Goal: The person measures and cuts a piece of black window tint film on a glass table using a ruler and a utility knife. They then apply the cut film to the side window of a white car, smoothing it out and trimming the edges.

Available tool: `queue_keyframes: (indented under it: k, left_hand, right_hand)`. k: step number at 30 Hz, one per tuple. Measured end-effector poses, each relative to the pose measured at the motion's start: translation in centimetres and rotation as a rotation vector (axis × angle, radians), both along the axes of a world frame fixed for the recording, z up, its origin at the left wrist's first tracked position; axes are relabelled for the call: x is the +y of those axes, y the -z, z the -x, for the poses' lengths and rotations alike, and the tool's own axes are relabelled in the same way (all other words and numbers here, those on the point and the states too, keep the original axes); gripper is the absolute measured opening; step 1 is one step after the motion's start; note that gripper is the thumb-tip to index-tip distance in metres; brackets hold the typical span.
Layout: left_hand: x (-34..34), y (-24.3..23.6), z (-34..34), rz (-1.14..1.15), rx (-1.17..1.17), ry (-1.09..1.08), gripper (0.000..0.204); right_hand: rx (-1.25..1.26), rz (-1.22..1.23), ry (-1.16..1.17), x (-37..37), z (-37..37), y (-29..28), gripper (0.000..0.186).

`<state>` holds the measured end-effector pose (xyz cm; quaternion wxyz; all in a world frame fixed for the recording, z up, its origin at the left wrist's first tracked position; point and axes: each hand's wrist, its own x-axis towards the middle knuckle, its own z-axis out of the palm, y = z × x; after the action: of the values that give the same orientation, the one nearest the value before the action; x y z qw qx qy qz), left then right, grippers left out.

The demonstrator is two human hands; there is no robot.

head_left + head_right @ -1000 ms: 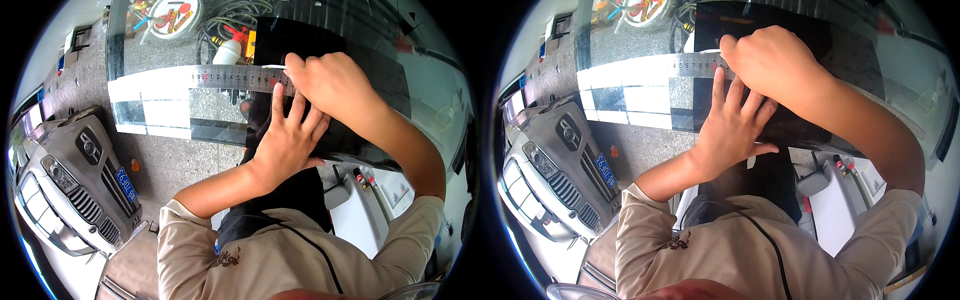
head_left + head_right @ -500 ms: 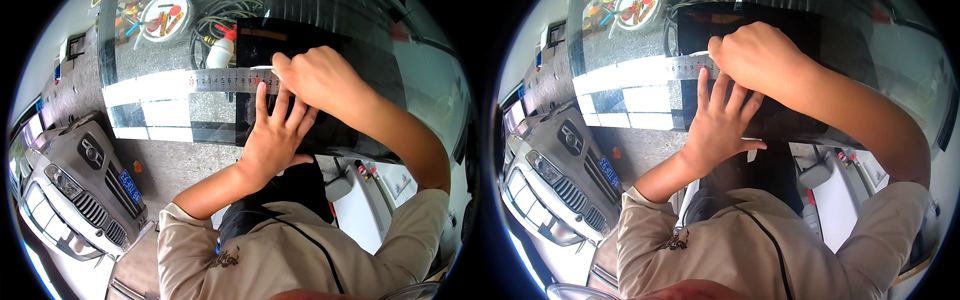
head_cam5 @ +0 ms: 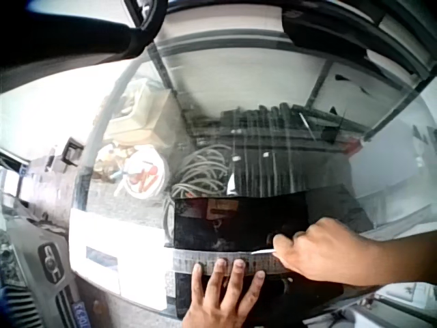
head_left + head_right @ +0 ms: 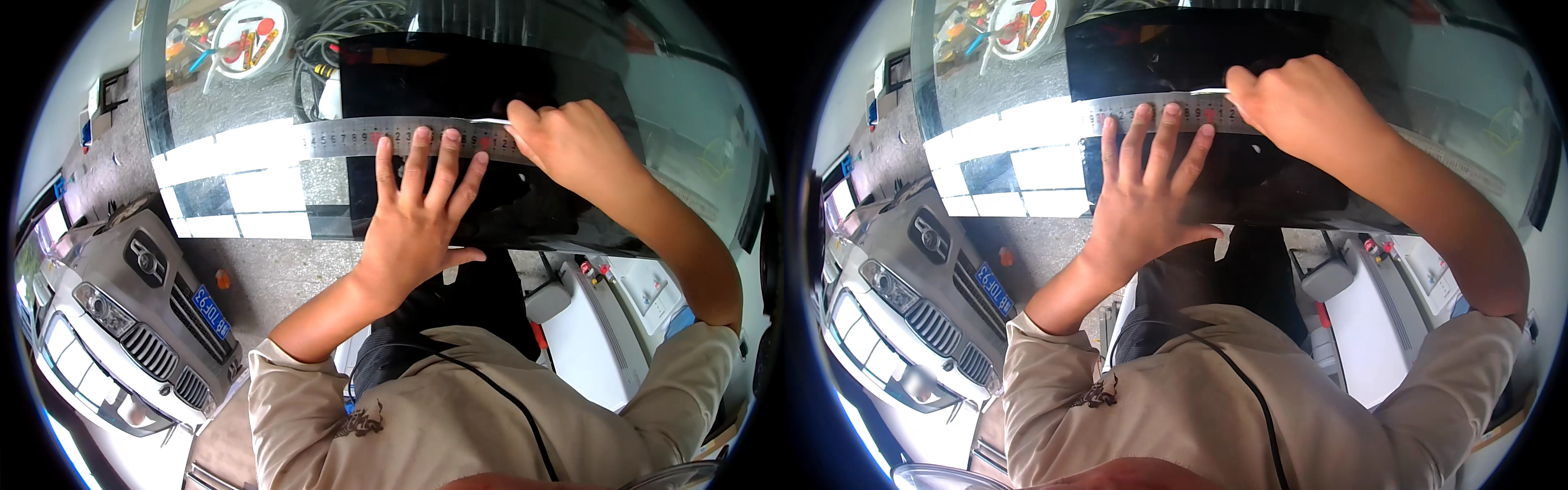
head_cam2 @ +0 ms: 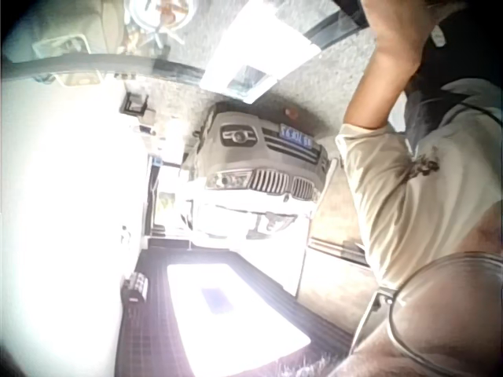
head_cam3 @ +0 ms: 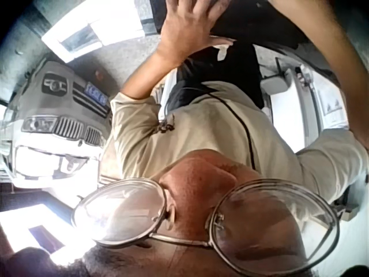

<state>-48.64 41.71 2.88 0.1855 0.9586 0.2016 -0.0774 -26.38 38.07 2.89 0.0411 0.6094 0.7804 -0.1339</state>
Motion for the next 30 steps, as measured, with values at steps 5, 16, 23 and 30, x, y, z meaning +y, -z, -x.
queue_keyframes:
  k: [5, 16, 23, 30]
  left_hand:
    - [0.4, -0.6, -0.2, 0.035, -0.017, -0.014, 0.111]
    - [-3.9, 0.4, -5.3, 0.096, -0.235, 0.051, 0.079]
    - [-4.1, 0.5, -5.6, 0.104, -0.176, 0.017, 0.081]
    - [-3.9, 0.3, -5.8, 0.153, -0.15, -0.011, 0.089]
  right_hand:
    - [-0.068, -0.074, -0.05, -0.2, -0.4, 0.5, 0.017]
    - [-0.038, -0.106, -0.072, 0.0, -0.6, 1.1, 0.023]
    - [-0.037, -0.079, -0.072, -0.1, -0.9, 0.5, 0.027]
    - [-0.035, -0.116, -0.065, -1.6, -2.5, 1.2, 0.023]
